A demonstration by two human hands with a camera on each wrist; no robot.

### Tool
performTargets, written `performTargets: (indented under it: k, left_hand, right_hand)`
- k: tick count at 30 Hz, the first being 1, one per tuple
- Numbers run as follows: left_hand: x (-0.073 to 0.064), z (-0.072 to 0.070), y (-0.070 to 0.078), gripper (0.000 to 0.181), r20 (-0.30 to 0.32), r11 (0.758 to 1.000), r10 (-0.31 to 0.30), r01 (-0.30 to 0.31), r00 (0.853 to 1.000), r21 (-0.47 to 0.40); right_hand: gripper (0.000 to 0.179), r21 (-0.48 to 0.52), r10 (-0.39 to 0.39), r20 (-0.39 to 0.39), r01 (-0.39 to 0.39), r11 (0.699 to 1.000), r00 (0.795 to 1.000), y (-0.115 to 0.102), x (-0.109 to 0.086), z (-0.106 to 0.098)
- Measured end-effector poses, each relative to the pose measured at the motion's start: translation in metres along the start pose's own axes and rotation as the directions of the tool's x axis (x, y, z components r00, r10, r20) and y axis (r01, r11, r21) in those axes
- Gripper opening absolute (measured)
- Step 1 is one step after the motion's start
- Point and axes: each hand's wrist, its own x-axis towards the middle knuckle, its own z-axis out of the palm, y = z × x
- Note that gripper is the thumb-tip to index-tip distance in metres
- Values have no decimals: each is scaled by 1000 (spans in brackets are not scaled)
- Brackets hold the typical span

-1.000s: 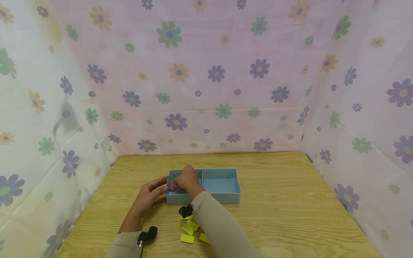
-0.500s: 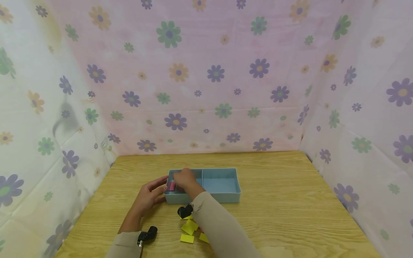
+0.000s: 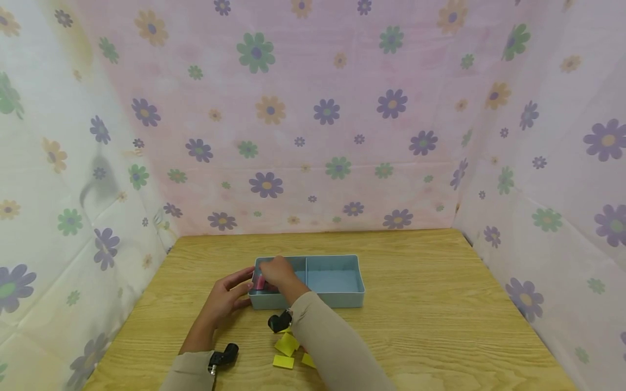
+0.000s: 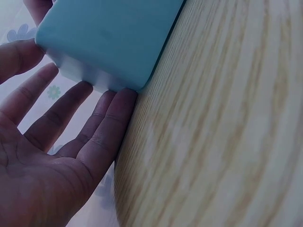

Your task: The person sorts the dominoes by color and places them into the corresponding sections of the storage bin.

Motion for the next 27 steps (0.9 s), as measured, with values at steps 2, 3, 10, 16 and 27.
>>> performTargets:
  k: [2, 3, 10, 16, 27]
  left_hand:
    - [0, 0, 1, 45, -1, 1000, -1, 1, 1000, 1]
    - [-1, 0, 1, 45, -2, 1000, -4, 4, 1000, 4]
    - [-1, 1, 2, 45, 5, 1000, -5, 5, 1000, 12]
    - [0, 0, 0, 45, 16, 1000, -8, 8, 1000, 2]
    - [-1, -1, 1, 40, 23, 999, 9, -10, 1000, 45]
  right_hand:
    - [57, 1, -2, 1, 2, 1000, 1000, -1, -1, 0]
    - [55, -3, -3, -1, 3, 1000, 1000, -2, -1, 0]
    - [48, -55, -42, -29, 40, 998, 999, -6, -7, 0]
    - [42, -80, -105, 3, 105, 991, 994, -6, -14, -12]
    - [38, 155, -191, 51, 181, 971, 980, -3, -28, -37]
